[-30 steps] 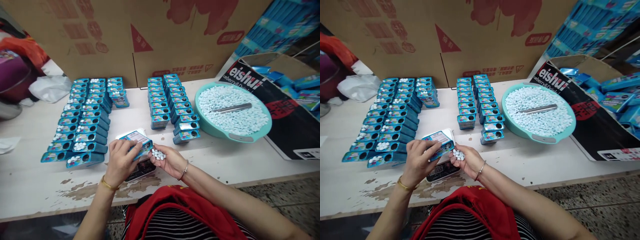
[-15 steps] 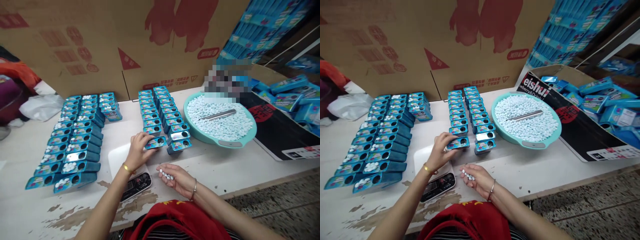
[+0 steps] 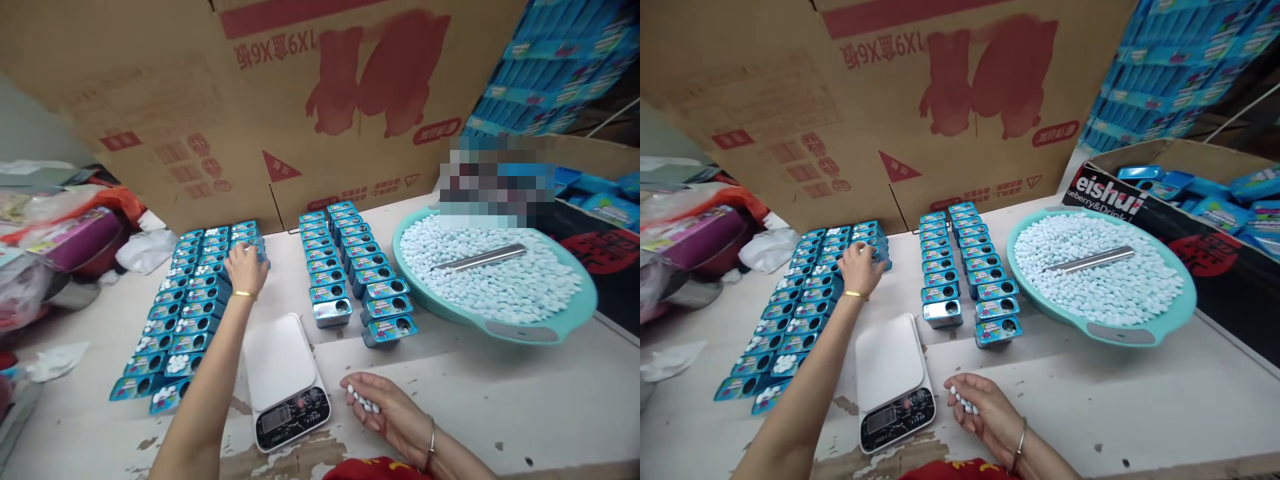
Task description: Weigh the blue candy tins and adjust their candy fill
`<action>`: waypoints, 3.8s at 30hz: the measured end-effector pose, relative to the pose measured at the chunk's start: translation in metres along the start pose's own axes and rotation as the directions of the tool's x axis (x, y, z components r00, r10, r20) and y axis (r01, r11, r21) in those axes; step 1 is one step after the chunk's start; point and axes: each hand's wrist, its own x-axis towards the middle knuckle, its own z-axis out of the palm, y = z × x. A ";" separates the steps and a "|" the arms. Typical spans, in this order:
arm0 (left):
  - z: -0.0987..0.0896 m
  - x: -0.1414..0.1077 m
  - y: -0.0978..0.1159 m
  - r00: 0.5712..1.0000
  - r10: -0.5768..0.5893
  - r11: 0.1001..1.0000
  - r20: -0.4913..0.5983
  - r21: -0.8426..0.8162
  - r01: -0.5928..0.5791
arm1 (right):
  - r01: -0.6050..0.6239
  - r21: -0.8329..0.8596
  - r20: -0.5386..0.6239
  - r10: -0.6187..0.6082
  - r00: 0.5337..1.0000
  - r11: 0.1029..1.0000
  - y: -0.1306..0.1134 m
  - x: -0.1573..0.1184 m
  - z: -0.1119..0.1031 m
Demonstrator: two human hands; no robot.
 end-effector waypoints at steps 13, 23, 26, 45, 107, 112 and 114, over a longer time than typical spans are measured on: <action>-0.090 -0.060 0.022 0.854 0.445 0.882 0.271 0.031 -0.470 | -0.002 -0.038 0.019 0.003 1.000 0.999 -0.003 -0.013 -0.009; -0.110 -0.126 0.041 0.777 0.514 0.842 0.365 -0.039 -0.538 | 0.018 -0.101 0.083 -0.010 0.996 0.995 0.007 -0.027 -0.011; -0.127 -0.127 0.027 0.805 0.546 0.838 0.235 -0.180 -0.515 | 0.012 -0.070 0.046 -0.009 0.999 0.997 0.008 -0.031 -0.016; -0.111 -0.231 -0.042 0.989 -0.120 0.812 0.091 -0.564 0.151 | 0.052 -0.323 0.065 -0.033 0.997 0.945 -0.016 -0.021 0.018; -0.032 -0.188 -0.019 0.973 -0.023 0.476 0.228 -0.853 0.211 | -0.131 0.168 0.046 0.125 0.991 0.977 -0.013 0.006 0.016; -0.054 -0.190 -0.031 0.992 -0.067 0.379 0.103 -0.918 0.121 | -0.128 0.128 -0.006 0.130 0.992 0.983 -0.008 -0.003 0.002; -0.066 -0.192 -0.036 0.987 -0.148 0.360 0.055 -0.927 0.106 | -0.117 0.096 -0.021 0.119 0.993 0.989 -0.006 -0.006 -0.001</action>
